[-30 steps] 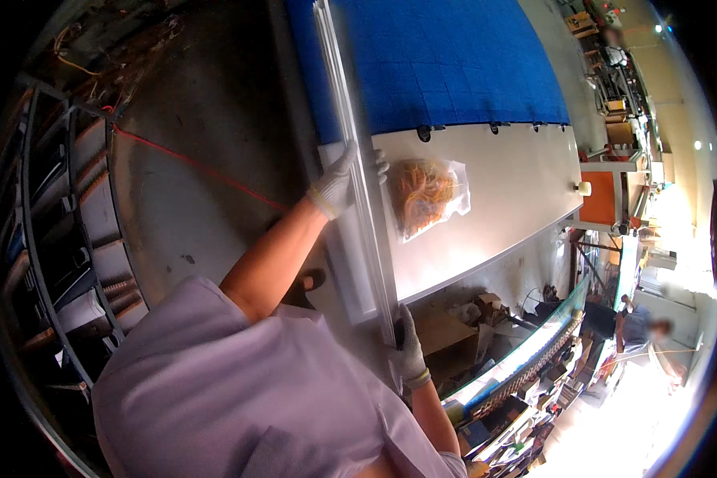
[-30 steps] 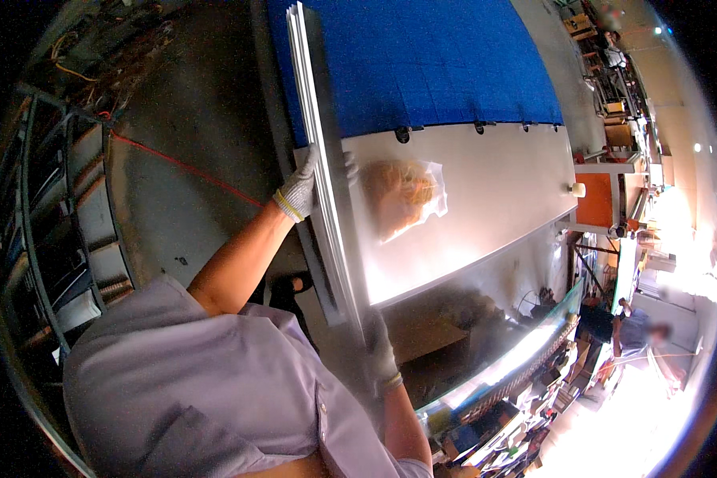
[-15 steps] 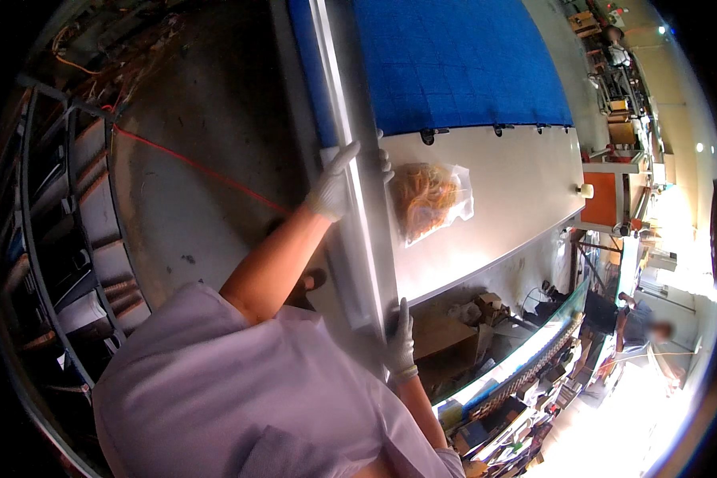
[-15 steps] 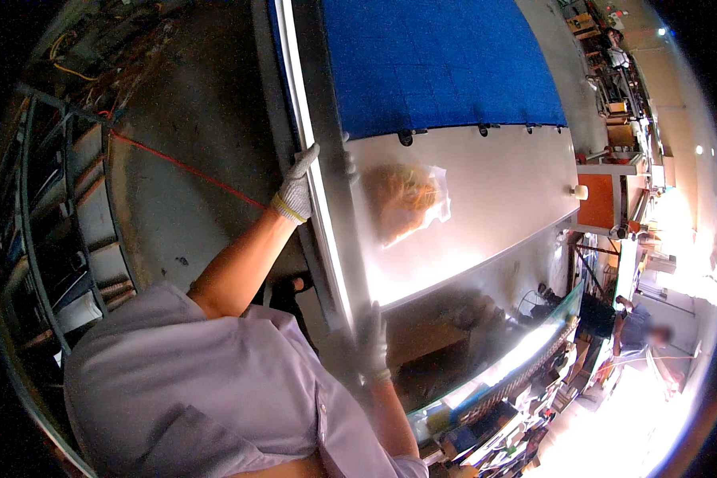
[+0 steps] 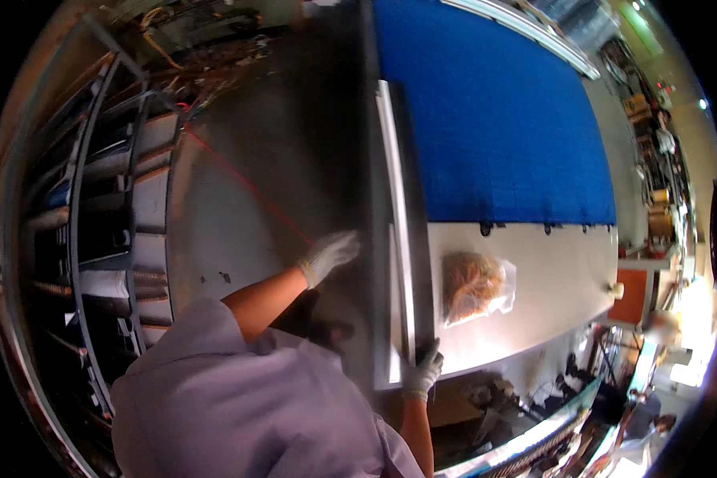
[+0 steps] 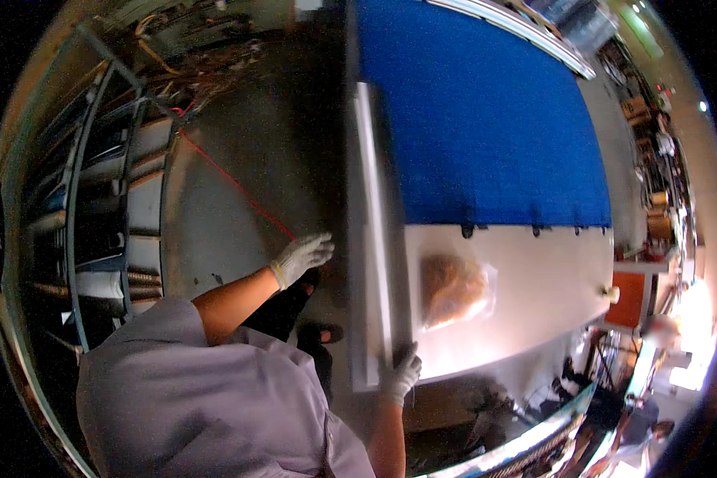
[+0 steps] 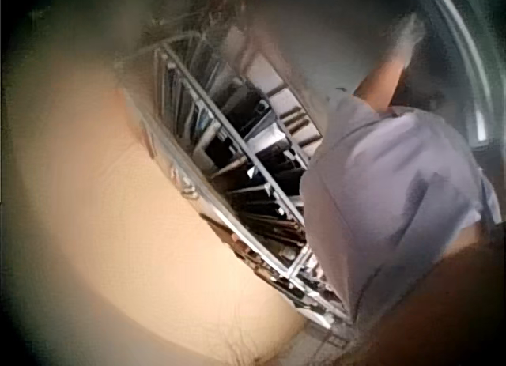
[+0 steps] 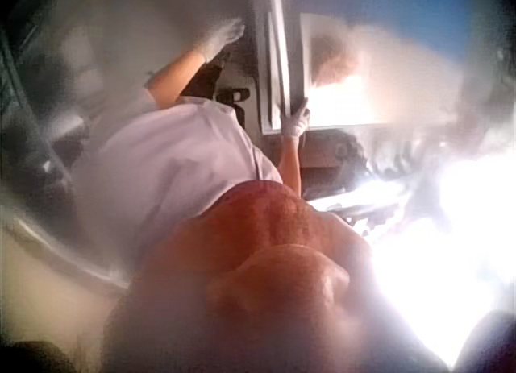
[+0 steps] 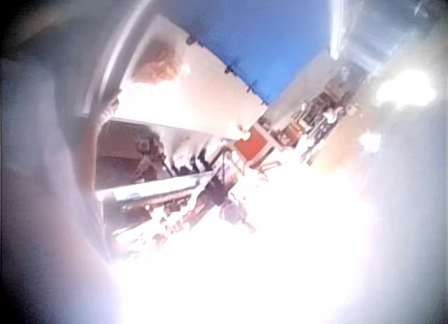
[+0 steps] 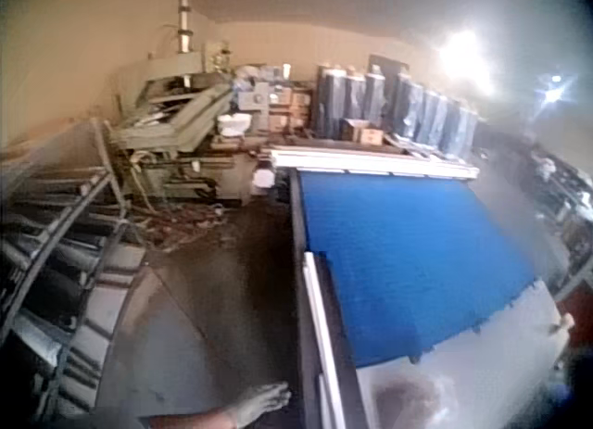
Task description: The person handles long white plastic strips and dark curved panels in a workshop. They place the white strips into a machine, retrieve them, and then assemble them onto the dark panels on a workbench. The person also handles a blue plastic bag containing small parts.
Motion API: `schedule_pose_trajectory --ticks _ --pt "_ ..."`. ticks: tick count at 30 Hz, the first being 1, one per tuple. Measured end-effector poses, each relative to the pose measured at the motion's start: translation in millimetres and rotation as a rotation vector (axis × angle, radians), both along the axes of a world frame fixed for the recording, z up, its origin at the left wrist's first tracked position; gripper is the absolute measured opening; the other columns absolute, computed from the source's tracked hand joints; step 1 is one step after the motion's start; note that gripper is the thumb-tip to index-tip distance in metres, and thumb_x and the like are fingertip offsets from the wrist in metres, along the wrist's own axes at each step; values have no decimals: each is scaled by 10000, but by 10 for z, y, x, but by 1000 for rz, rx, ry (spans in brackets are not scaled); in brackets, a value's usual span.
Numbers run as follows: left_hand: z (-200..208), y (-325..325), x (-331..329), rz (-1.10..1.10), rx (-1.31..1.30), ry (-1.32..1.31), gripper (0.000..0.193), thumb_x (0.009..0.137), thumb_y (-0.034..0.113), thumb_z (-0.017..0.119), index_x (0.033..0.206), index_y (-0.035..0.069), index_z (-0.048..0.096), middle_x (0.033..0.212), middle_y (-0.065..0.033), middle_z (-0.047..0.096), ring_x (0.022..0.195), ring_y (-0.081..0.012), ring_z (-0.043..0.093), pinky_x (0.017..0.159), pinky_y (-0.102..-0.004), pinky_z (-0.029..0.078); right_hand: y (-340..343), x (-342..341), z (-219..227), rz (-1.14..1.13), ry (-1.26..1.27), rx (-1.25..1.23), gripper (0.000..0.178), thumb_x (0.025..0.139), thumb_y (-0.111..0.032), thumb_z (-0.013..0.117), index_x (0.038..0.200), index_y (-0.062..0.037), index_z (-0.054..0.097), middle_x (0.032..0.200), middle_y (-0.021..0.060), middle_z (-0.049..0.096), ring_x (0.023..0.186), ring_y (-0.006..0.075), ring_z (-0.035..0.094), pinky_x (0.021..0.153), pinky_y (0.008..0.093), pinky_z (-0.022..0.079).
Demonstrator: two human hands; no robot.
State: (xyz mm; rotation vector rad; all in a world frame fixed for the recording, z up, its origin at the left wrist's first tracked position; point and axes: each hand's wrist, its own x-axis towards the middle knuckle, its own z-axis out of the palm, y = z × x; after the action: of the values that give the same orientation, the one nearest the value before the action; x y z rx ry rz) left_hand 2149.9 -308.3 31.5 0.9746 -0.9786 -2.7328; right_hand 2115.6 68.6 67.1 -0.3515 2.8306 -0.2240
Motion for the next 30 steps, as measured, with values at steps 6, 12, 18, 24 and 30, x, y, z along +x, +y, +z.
schedule_pose_trajectory --ticks 6,12,18,24,30 --pt "-265 -381 1518 -26 -266 -394 346 919 339 592 1138 71 607 978 -38 641 896 -159 613 846 -287 499 130 -36 -177 -7 -56 120 1072 624 -276 793 1493 -184 171 1221 239 449 1099 421 482 923 499 425" --pt "-1249 196 3982 -96 -697 -1014 402 904 407 544 1066 49 626 1031 -107 628 948 -252 602 857 -357 483 184 95 -298 139 177 105 997 727 -473 718 1494 -171 158 1182 260 467 1010 447 539 826 544 477" --pt "-734 1268 5548 -236 -594 -1313 521 862 504 517 1084 48 634 1130 -182 613 1033 -353 592 919 -427 459 327 30 -475 130 154 181 1023 733 -657 628 1489 -156 154 1219 260 455 1091 458 509 874 568 452" --pt "-815 1847 6751 32 -521 -1352 544 836 512 558 1129 60 634 1138 -185 622 1069 -350 580 941 -405 450 335 -207 -546 128 128 347 1044 734 -684 618 1491 -155 130 1231 308 434 1093 475 507 874 592 454" --pt "-2302 1350 8473 474 -686 -1353 470 872 440 555 1131 53 625 1105 -177 640 1028 -299 600 883 -373 461 10 843 -306 132 506 498 872 761 -661 574 1455 -213 292 1326 190 437 1145 378 504 877 554 444"
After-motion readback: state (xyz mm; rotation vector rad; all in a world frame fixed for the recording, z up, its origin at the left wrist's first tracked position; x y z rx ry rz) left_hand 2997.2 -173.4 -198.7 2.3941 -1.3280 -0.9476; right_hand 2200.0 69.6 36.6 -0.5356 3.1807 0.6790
